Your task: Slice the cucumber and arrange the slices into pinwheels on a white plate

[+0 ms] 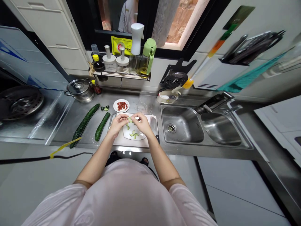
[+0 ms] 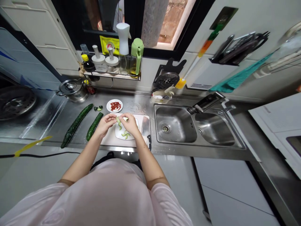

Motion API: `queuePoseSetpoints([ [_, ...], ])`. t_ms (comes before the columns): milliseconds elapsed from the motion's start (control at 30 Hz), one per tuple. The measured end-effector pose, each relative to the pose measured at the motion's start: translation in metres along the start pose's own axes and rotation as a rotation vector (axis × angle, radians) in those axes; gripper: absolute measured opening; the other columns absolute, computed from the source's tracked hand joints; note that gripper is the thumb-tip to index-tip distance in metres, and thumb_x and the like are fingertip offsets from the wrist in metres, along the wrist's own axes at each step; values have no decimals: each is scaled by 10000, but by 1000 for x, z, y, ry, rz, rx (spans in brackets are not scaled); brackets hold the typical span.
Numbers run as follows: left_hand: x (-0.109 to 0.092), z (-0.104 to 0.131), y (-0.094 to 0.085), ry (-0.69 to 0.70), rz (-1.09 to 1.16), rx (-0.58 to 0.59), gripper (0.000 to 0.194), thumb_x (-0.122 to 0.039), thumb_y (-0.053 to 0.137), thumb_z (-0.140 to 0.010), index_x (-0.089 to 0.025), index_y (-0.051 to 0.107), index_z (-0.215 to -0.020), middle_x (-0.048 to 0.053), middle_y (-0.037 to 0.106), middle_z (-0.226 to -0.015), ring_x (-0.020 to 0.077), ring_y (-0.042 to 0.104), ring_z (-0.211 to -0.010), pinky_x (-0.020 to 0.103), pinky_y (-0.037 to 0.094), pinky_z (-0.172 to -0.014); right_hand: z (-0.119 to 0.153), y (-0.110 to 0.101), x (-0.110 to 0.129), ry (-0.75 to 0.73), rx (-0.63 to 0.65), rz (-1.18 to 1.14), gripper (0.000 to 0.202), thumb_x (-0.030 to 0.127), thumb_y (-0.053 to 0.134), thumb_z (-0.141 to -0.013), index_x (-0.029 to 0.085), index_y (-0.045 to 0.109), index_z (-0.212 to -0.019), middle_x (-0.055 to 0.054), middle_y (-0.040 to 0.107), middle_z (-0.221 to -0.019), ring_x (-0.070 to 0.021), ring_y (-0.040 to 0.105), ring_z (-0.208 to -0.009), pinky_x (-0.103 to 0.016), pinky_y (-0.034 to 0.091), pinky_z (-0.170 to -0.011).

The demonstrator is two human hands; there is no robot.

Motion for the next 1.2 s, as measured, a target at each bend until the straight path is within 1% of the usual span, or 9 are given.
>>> queuePoseSetpoints([
  [67, 5, 1, 1, -46, 81, -2, 416, -374, 798, -617, -185, 634, -949, -10, 596, -742, 52, 479, -558, 153, 305, -453, 1, -1, 1, 26, -7, -54, 213, 392, 587, -816, 189, 643, -783, -21, 663, -839, -168, 586, -869, -271, 439, -737],
  [133, 13, 3, 4, -162, 164, 17, 434, -514, 723, -686, -189, 625, -956, 13, 606, -758, 63, 485, -547, 159, 303, -432, 0, -2, 4, 45, -11, -101, 223, 398, 590, -813, 184, 644, -785, -21, 667, -833, -162, 590, -844, -258, 434, -709],
  [233, 26, 11, 14, -407, 238, 144, 596, -732, 511, -748, -165, 625, -889, 71, 619, -764, 96, 501, -534, 185, 310, -405, 0, -4, 8, 52, -14, -144, 228, 400, 596, -809, 179, 645, -787, -17, 671, -832, -151, 595, -808, -249, 427, -688],
  [300, 29, 18, 23, -516, 265, 246, 707, -810, 391, -744, -149, 627, -828, 96, 609, -735, 115, 501, -527, 204, 319, -400, -1, -5, 10, 47, -8, -157, 229, 400, 597, -810, 177, 647, -791, -15, 670, -831, -148, 596, -802, -250, 425, -691],
  [367, 28, 24, 30, -564, 283, 297, 759, -843, 329, -732, -145, 626, -771, 102, 594, -697, 129, 498, -521, 223, 339, -408, -1, -5, 12, 41, 6, -163, 235, 408, 598, -812, 179, 648, -793, -12, 667, -831, -151, 596, -815, -256, 429, -710],
  [467, 22, 28, 36, -582, 291, 291, 765, -857, 317, -717, -154, 618, -696, 97, 571, -639, 140, 481, -495, 253, 362, -412, -1, -4, 15, 33, 25, -173, 238, 418, 598, -814, 185, 642, -793, -10, 664, -850, -154, 598, -840, -264, 433, -736],
  [700, 15, 21, 34, -533, 311, 277, 754, -826, 366, -741, -129, 638, -657, 61, 533, -584, 87, 415, -446, 220, 326, -400, 0, -5, 18, 4, 54, -158, 211, 388, 593, -822, 185, 633, -778, -19, 658, -875, -159, 599, -875, -265, 435, -748],
  [1033, 6, 14, 14, -178, 170, 89, 398, -520, 689, -729, -126, 682, -781, 12, 551, -653, 41, 429, -495, 159, 274, -403, 3, -7, 18, -5, 65, -148, 189, 363, 601, -816, 185, 640, -762, -26, 661, -891, -158, 586, -900, -258, 431, -735],
  [1200, -5, 19, 13, -70, 60, 33, 284, -376, 795, -624, -138, 652, -685, -37, 479, -572, 34, 371, -487, 163, 253, -424, 3, -7, 18, -23, 64, -125, 205, 377, 600, -823, 190, 642, -748, -28, 656, -889, -163, 582, -908, -258, 426, -725],
])
Point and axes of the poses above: each hand's wrist, its own z-axis away from the middle knuckle, its own y-axis out of the palm, x = y × z, the point moved 4 cm from there along -z, towards the middle knuckle
